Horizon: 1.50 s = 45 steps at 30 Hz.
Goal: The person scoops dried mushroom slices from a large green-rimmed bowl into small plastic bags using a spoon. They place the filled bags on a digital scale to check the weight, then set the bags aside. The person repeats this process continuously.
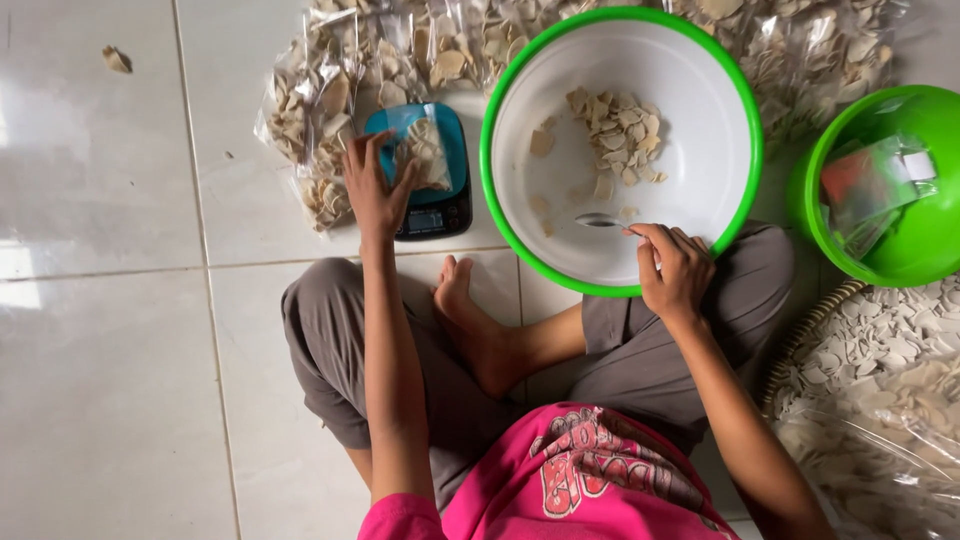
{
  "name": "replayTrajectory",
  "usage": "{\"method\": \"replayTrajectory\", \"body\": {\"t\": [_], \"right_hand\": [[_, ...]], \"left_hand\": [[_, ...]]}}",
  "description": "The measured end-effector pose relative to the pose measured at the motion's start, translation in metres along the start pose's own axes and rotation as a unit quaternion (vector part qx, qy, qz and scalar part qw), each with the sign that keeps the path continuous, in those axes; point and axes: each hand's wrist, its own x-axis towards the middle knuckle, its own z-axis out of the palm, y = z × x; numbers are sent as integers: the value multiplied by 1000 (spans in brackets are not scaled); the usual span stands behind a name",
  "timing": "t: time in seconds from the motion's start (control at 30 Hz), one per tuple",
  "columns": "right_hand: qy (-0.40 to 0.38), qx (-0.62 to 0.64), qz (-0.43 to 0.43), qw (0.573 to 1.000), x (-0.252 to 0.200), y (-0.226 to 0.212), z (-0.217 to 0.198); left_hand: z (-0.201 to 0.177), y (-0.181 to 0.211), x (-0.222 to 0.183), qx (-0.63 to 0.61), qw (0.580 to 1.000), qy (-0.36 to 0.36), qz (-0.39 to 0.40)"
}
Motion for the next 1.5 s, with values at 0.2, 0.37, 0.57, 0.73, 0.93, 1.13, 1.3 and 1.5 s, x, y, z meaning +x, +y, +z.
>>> {"method": "replayTrajectory", "body": {"t": [0.2, 0.37, 0.57, 0.73, 0.93, 1.13, 1.3, 1.5], "right_hand": [[8, 5, 7, 1000, 1, 0, 3], [-1, 2, 2, 1000, 0, 0, 2], [5, -1, -1, 1000, 0, 1, 3], [2, -4, -2, 1000, -1, 2, 3], [1, 3, 4, 1000, -1, 2, 4], [-9, -15, 2, 1000, -4, 5, 5], [-33, -3, 37, 999, -4, 2, 3], [-83, 66, 64, 992, 4, -6, -9]], "left_hand": [[-7, -5, 2, 9, 996, 90, -12], [-9, 3, 3, -13, 991, 127, -32], [-6, 1, 3, -24, 988, 148, -26], [-7, 9, 3, -36, 989, 143, -34], [6, -7, 1, -13, 989, 144, -4], [9, 0, 1, -36, 992, 118, 16], [18, -1, -1, -126, 985, 115, -42], [23, -2, -6, -271, 955, 69, -98]]}}
